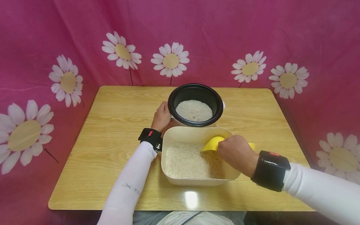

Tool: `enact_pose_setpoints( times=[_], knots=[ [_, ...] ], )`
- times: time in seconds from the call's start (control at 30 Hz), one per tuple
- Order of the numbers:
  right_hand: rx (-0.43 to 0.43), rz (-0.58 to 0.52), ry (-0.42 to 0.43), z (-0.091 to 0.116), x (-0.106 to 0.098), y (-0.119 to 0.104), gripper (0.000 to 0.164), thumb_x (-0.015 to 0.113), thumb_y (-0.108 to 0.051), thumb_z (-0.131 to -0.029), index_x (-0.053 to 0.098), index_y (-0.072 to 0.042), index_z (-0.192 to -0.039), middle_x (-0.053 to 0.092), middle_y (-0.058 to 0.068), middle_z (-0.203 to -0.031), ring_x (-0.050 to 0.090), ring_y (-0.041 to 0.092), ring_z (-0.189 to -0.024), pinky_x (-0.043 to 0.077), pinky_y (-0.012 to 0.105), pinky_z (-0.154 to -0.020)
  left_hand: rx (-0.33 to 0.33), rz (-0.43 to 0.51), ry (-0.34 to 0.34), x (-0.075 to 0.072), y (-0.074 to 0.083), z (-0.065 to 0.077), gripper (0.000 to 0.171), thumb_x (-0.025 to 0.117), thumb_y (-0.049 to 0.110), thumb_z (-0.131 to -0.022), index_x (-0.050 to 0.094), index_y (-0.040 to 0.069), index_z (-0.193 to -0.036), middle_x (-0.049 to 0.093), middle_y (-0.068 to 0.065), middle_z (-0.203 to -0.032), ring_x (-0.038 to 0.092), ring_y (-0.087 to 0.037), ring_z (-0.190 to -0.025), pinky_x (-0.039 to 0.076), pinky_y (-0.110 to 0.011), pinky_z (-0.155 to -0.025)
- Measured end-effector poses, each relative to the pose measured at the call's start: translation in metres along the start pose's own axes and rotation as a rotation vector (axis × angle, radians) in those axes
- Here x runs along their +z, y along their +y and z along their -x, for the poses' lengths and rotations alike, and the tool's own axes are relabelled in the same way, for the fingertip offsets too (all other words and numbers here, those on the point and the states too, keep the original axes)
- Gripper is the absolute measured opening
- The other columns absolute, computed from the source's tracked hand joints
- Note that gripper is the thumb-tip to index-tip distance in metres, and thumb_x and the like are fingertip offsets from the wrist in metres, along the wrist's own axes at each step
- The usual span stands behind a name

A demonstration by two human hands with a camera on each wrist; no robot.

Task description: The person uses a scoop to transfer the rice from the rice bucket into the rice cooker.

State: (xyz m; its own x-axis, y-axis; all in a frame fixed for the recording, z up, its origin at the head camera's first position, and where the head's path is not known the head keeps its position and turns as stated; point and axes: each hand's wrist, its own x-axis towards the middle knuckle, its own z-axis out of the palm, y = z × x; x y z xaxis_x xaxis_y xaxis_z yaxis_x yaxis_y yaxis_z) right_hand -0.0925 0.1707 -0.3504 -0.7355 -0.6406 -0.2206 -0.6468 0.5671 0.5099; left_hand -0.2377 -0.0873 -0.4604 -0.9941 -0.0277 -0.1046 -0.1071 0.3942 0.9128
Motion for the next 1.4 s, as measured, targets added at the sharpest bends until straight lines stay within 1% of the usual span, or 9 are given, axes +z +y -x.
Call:
enact_pose_setpoints(
  times=[0.17, 0.3, 0.5, 0.67, 0.73, 0.93, 1.0, 1.23, 1.4],
  knots=[
    [0.01, -0.023, -0.093, -0.005, -0.003, -0.007, 0.025, 0.09, -0.015, -0.078, 0.067, -0.007, -0.076, 0.058, 0.003, -0.058, 0.052, 0.017, -0.051, 0.058, 0.03, -0.054, -0.001, 0.003, 0.005, -0.001, 0.0, 0.001, 0.043, 0.027, 0.038, -0.114, 0.054, 0.014, -0.138, 0.06, -0.015, -0.11, 0.058, -0.029, -0.096, 0.043, -0.035, -0.08],
    [-0.015, -0.027, -0.164, -0.007, -0.007, -0.008, 0.024, 0.091, -0.019, -0.079, 0.07, -0.008, -0.081, 0.061, 0.004, -0.061, 0.053, 0.017, -0.052, 0.06, 0.031, -0.058, -0.006, 0.013, -0.006, 0.0, 0.0, 0.001, 0.044, 0.027, 0.039, -0.114, 0.053, 0.015, -0.14, 0.06, -0.014, -0.114, 0.057, -0.028, -0.101, 0.043, -0.035, -0.083],
    [-0.045, -0.071, -0.158, -0.005, -0.009, -0.006, 0.019, 0.087, -0.023, -0.082, 0.073, -0.011, -0.083, 0.061, 0.002, -0.063, 0.05, 0.017, -0.054, 0.058, 0.029, -0.058, -0.012, 0.023, -0.012, 0.0, 0.002, 0.001, 0.044, 0.027, 0.04, -0.114, 0.053, 0.015, -0.14, 0.059, -0.013, -0.108, 0.056, -0.026, -0.09, 0.043, -0.032, -0.074],
    [-0.046, -0.154, -0.141, -0.003, -0.011, -0.004, 0.013, 0.08, -0.017, -0.085, 0.07, -0.011, -0.078, 0.055, 0.0, -0.061, 0.043, 0.015, -0.054, 0.05, 0.027, -0.052, -0.001, 0.014, -0.005, 0.0, 0.002, 0.0, 0.045, 0.027, 0.04, -0.113, 0.054, 0.015, -0.138, 0.058, -0.013, -0.1, 0.056, -0.023, -0.081, 0.044, -0.03, -0.069],
    [-0.056, -0.176, -0.152, -0.003, -0.012, -0.003, 0.013, 0.079, -0.016, -0.085, 0.07, -0.011, -0.077, 0.053, 0.0, -0.061, 0.042, 0.015, -0.054, 0.047, 0.027, -0.05, 0.003, 0.009, 0.0, 0.0, 0.001, 0.0, 0.044, 0.027, 0.04, -0.113, 0.055, 0.014, -0.137, 0.058, -0.013, -0.099, 0.056, -0.023, -0.08, 0.044, -0.03, -0.068],
    [-0.067, -0.263, -0.262, -0.005, -0.016, -0.001, 0.013, 0.082, -0.018, -0.083, 0.073, -0.009, -0.083, 0.055, 0.003, -0.062, 0.046, 0.019, -0.053, 0.045, 0.027, -0.05, -0.004, 0.001, -0.001, 0.0, 0.0, 0.0, 0.044, 0.027, 0.04, -0.113, 0.054, 0.014, -0.138, 0.059, -0.014, -0.105, 0.057, -0.027, -0.089, 0.042, -0.032, -0.073],
    [-0.065, -0.286, -0.28, -0.005, -0.017, 0.0, 0.011, 0.081, -0.017, -0.083, 0.072, -0.009, -0.082, 0.054, 0.003, -0.062, 0.046, 0.019, -0.053, 0.044, 0.027, -0.049, -0.007, 0.0, -0.002, 0.0, 0.0, 0.0, 0.045, 0.027, 0.04, -0.113, 0.053, 0.015, -0.139, 0.059, -0.014, -0.106, 0.057, -0.027, -0.091, 0.042, -0.032, -0.074],
    [-0.084, -0.397, -0.312, -0.006, -0.019, 0.0, 0.01, 0.075, -0.016, -0.086, 0.069, -0.01, -0.08, 0.049, 0.0, -0.061, 0.043, 0.017, -0.05, 0.033, 0.026, -0.048, -0.015, 0.013, -0.006, 0.0, -0.001, 0.0, 0.045, 0.027, 0.042, -0.113, 0.053, 0.015, -0.139, 0.059, -0.014, -0.101, 0.056, -0.023, -0.078, 0.045, -0.029, -0.067],
    [-0.088, -0.442, -0.388, -0.01, -0.019, 0.001, 0.011, 0.07, -0.018, -0.089, 0.067, -0.01, -0.081, 0.049, 0.0, -0.062, 0.043, 0.017, -0.051, 0.032, 0.026, -0.049, -0.012, 0.013, -0.007, 0.001, 0.0, 0.0, 0.044, 0.027, 0.041, -0.113, 0.053, 0.015, -0.139, 0.06, -0.014, -0.103, 0.057, -0.023, -0.08, 0.045, -0.029, -0.067]
  ],
)
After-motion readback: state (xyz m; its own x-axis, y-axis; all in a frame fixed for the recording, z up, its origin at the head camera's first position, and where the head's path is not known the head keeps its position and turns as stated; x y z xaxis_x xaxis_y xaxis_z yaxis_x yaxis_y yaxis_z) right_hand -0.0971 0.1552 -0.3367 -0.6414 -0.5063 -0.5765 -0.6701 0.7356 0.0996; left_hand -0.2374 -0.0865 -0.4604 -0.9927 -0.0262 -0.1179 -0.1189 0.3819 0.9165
